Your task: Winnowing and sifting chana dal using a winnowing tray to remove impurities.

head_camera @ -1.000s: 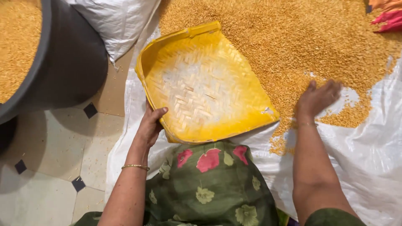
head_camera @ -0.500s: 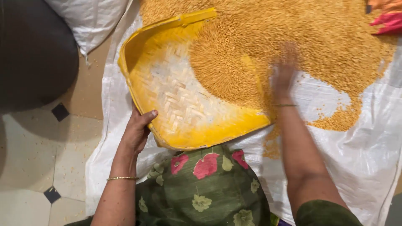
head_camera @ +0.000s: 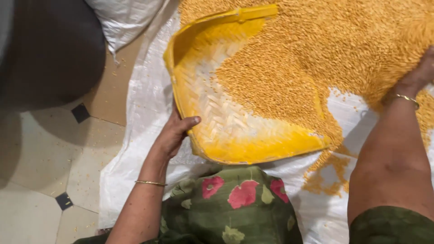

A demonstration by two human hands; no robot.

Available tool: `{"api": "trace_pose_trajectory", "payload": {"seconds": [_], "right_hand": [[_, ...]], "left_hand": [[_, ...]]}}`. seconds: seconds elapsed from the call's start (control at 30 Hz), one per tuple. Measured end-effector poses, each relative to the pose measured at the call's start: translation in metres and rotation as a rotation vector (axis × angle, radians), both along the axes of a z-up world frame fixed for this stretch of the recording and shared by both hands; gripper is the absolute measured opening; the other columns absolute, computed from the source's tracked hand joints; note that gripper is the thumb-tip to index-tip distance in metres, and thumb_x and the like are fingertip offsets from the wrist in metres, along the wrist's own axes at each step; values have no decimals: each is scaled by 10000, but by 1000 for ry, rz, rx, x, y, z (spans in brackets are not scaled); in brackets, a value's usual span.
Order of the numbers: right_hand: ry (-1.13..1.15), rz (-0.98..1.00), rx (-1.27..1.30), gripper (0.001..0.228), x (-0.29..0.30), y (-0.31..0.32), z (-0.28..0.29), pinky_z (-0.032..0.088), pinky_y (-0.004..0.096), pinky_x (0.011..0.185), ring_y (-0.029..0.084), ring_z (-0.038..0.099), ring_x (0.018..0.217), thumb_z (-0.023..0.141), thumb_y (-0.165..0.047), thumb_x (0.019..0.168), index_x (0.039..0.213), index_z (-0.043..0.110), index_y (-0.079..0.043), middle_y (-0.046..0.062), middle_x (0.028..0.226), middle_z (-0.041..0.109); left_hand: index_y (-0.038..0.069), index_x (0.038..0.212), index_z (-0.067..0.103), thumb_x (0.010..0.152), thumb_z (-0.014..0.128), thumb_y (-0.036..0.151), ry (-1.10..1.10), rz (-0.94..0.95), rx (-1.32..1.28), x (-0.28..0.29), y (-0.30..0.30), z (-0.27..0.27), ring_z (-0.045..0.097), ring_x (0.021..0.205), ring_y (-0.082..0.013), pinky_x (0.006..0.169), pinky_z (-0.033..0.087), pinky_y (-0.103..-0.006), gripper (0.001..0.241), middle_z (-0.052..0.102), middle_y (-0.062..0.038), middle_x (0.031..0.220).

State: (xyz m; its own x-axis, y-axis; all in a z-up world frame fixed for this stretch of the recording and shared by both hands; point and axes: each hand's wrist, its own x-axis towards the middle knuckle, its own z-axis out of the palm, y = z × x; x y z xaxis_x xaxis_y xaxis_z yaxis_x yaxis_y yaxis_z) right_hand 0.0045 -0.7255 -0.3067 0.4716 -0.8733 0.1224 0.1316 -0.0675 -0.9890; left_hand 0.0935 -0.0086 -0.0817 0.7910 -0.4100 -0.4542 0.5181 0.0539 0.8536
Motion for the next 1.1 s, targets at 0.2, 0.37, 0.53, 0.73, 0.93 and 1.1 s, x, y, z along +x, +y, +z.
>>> {"api": "trace_pose_trajectory", "payload": {"seconds": [0.2,0.37,0.53,0.73,0.93,1.1], "right_hand": [[250,63,70,1152,140,33,-102,418,475,1234,354,366,1485,857,-675,965,1601,234,56,199,1652,371],[381,382,-260,771,184,167,-67,477,409,1088,294,640,1219,702,-635,989,1303,660,69,225,1305,682],[547,587,-450,689,129,338,59,438,464,1100,359,588,1273,755,-536,939,1372,617,-18,220,1336,639],[427,582,-693,409,6,400,163,398,467,1124,399,505,1363,704,-267,997,1351,676,-66,240,1441,566],[345,292,-277,276,-132,410,245,523,308,959,209,675,1094,631,-185,1017,1227,724,-33,99,1200,719],[342,370,-147,320,-202,437,280,515,331,1004,215,687,1120,608,-238,1044,1229,727,-7,107,1171,753]], "left_hand": [[183,1648,95,749,784,213,-6,-48,13,17,-15,-4,443,1435,-271,1123,441,-410,1133,407,-124,1597],[274,1641,36,734,761,212,33,-59,55,23,-24,8,475,1392,-285,1039,514,-460,1163,416,-125,1571],[301,1614,50,725,750,202,58,-46,107,18,-30,4,547,1317,-320,931,555,-521,1136,475,-129,1511],[259,1566,163,739,651,137,164,12,318,-5,-44,-10,674,1015,-376,662,606,-567,967,588,-190,1311],[165,1508,316,687,567,63,63,136,178,-52,-70,13,697,716,-338,473,584,-501,864,653,-194,1096],[137,1491,345,689,564,63,21,178,86,-96,-49,47,690,725,-312,496,596,-462,834,658,-177,1055]]}}
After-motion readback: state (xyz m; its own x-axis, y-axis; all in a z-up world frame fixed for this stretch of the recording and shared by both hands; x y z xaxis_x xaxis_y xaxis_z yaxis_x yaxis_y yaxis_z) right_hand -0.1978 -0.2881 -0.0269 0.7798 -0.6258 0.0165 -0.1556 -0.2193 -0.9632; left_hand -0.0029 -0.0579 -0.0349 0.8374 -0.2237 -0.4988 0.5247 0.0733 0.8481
